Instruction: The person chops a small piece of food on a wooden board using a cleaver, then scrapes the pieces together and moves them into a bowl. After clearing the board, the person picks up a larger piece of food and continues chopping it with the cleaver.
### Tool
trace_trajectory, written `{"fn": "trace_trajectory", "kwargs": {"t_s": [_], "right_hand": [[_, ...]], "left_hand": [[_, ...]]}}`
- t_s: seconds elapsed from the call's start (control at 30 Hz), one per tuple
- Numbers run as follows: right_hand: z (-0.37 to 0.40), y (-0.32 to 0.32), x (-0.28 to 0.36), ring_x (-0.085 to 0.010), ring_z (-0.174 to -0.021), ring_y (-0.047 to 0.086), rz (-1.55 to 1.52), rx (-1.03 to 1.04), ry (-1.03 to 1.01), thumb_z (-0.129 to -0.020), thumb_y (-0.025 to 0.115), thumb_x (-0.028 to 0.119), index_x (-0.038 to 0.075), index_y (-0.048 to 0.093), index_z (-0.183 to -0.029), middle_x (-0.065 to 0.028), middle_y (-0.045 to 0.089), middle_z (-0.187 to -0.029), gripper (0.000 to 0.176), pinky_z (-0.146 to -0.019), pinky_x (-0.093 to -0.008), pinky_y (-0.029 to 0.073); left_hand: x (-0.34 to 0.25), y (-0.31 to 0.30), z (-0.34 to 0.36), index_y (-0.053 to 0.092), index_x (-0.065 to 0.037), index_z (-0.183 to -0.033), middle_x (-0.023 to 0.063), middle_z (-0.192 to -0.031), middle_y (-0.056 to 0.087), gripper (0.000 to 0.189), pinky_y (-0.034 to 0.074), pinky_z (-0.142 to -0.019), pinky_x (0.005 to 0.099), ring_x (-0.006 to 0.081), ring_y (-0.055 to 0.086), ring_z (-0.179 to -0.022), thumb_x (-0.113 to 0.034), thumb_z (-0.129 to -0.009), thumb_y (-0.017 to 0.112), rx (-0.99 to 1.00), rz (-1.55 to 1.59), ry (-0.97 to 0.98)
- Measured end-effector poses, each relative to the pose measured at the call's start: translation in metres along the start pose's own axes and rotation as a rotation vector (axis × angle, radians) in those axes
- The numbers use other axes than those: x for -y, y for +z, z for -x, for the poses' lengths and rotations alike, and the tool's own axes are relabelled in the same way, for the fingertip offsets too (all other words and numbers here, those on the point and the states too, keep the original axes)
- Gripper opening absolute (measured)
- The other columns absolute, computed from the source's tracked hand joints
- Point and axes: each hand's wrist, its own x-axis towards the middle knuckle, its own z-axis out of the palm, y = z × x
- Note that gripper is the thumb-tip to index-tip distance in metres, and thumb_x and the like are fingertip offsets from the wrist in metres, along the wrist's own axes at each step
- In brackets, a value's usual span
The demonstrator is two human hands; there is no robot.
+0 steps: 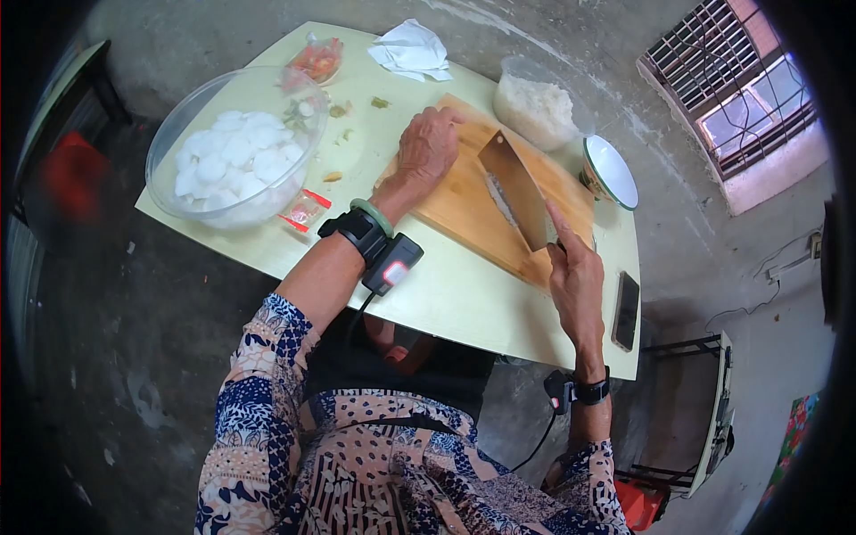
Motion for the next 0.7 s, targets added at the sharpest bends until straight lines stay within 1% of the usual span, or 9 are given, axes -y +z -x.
{"fn": "trace_trajectory", "kwargs": {"t_s": [0.07,0.17,0.3,0.4,0.47,0.6,0.67,0.7], "right_hand": [[0.003,0.001,0.001,-0.0293,-0.079,0.062,-0.079,-0.076,0.004,-0.096,0.057,-0.005,0.025,0.052,-0.156,-0.0213,0.072,-0.106,0.067,-0.085,-0.0371,0.053],[0.003,0.002,-0.001,-0.0292,-0.077,0.060,-0.009,-0.021,-0.030,-0.096,0.058,-0.005,0.025,0.052,-0.156,-0.0206,0.071,-0.103,0.068,-0.084,-0.0367,0.053],[0.004,-0.002,0.003,-0.0288,-0.077,0.060,-0.040,-0.014,0.006,-0.096,0.059,-0.005,0.026,0.052,-0.156,-0.0204,0.070,-0.100,0.068,-0.084,-0.0365,0.052],[0.007,0.000,0.002,-0.0288,-0.077,0.059,-0.097,-0.078,-0.013,-0.095,0.059,-0.005,0.025,0.052,-0.156,-0.0207,0.069,-0.099,0.068,-0.083,-0.0360,0.052],[0.004,-0.002,-0.001,-0.0291,-0.078,0.060,-0.001,0.003,-0.030,-0.095,0.059,-0.006,0.025,0.052,-0.156,-0.0209,0.069,-0.099,0.069,-0.082,-0.0379,0.053],[0.005,-0.003,-0.001,-0.0301,-0.080,0.063,-0.088,-0.061,0.017,-0.094,0.059,-0.007,0.025,0.052,-0.156,-0.0211,0.070,-0.100,0.070,-0.081,-0.0403,0.053],[0.004,-0.002,-0.007,-0.0312,-0.081,0.065,0.019,-0.010,-0.038,-0.095,0.058,-0.007,0.025,0.053,-0.156,-0.0210,0.070,-0.100,0.069,-0.081,-0.0419,0.052],[0.004,-0.002,-0.008,-0.0312,-0.081,0.065,0.021,-0.017,-0.034,-0.095,0.058,-0.007,0.025,0.053,-0.156,-0.0210,0.070,-0.100,0.069,-0.081,-0.0419,0.052]], "left_hand": [[0.002,0.001,0.001,0.070,-0.011,-0.114,0.0185,-0.097,0.067,0.022,0.053,-0.086,0.0509,0.0394,0.066,-0.095,-0.007,-0.096,0.057,-0.016,0.006,0.023],[-0.001,0.000,0.001,0.070,-0.011,-0.113,0.0184,-0.098,0.067,0.022,0.053,-0.086,0.0511,0.0394,0.066,-0.095,-0.007,-0.096,0.057,-0.006,-0.013,0.013],[0.002,0.000,0.000,0.070,-0.012,-0.113,0.0186,-0.097,0.067,0.023,0.053,-0.086,0.0512,0.0393,0.066,-0.094,-0.007,-0.095,0.057,0.001,0.005,0.008],[0.001,0.000,0.002,0.071,-0.012,-0.113,0.0190,-0.097,0.067,0.023,0.053,-0.086,0.0509,0.0393,0.066,-0.094,-0.007,-0.095,0.057,-0.023,-0.003,0.048],[0.003,0.002,-0.002,0.071,-0.012,-0.114,0.0188,-0.097,0.068,0.025,0.053,-0.087,0.0503,0.0388,0.066,-0.095,-0.007,-0.095,0.056,0.026,-0.019,-0.012],[0.002,0.000,-0.001,0.072,-0.011,-0.115,0.0187,-0.099,0.068,0.026,0.052,-0.088,0.0498,0.0381,0.067,-0.096,-0.008,-0.095,0.055,0.008,-0.008,0.009],[0.000,-0.001,0.000,0.072,-0.011,-0.115,0.0185,-0.100,0.069,0.026,0.052,-0.089,0.0497,0.0375,0.067,-0.098,-0.008,-0.095,0.054,0.028,0.009,-0.016],[0.000,0.000,0.000,0.072,-0.011,-0.115,0.0185,-0.100,0.069,0.026,0.052,-0.089,0.0497,0.0375,0.067,-0.098,-0.008,-0.095,0.054,0.029,0.013,-0.009]]}}
